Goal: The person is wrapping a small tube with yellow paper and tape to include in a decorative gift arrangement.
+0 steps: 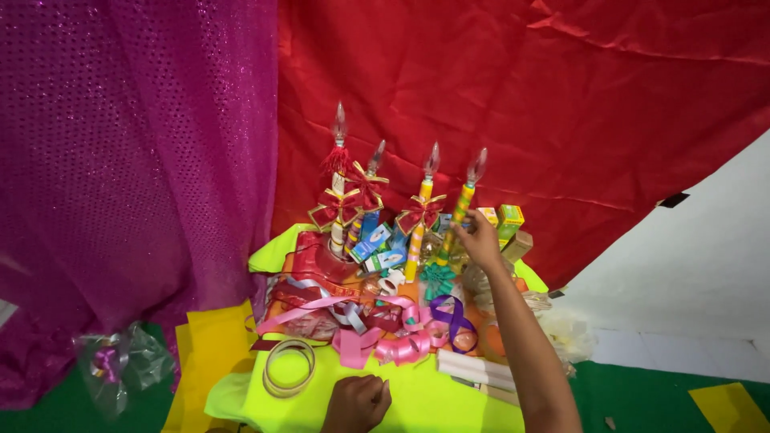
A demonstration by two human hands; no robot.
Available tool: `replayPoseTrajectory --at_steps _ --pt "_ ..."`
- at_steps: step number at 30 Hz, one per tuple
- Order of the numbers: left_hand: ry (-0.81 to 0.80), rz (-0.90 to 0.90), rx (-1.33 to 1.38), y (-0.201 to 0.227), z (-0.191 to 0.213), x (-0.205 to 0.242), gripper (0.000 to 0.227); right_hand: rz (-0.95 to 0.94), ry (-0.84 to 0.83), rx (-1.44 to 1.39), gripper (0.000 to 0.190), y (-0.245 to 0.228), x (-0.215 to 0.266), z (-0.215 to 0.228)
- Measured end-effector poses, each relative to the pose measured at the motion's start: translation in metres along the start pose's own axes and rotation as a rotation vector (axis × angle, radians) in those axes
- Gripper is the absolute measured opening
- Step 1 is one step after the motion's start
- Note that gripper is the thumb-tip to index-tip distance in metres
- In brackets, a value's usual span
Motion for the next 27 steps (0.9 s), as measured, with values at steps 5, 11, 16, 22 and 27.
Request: replayPoseTrajectory --at_steps 5,11,16,22,27 --pt "-0.006 -0.017 -0.010 0.001 0.001 -0.001 0.036 -0.063 -0.012 -0.132 0.037 0.010 -0.008 -0.015" --pt "0.010 -0.014 -0.023 0.003 0.002 -0.002 0.036 -0.039 0.013 -0.019 0.042 0.010 -0.005 -0.020" --pt "0.003 0.016 -0.004 0.001 0.001 -0.001 0.037 0.009 0.076 -0.014 0.040 0.002 -0.006 -0.014" --pt "0.020 -0.005 -0.015 0.002 0.002 -0.002 0.036 -0.051 -0.010 0.053 0.048 0.008 -0.004 -0.022" --pt "0.011 0.000 -0.016 0.004 0.005 -0.006 0.036 -0.108 -0.023 0.065 0.054 0.007 -0.001 -0.025"
Point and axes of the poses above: each hand's wrist, its own x-axis away from the middle knuckle, its own z-axis out of the back of the hand, y = z × x, the point moved 5 cm from there along -x, towards the middle knuckle, and after that the axes turned 11 degrees about -z, right-handed, at the moved point
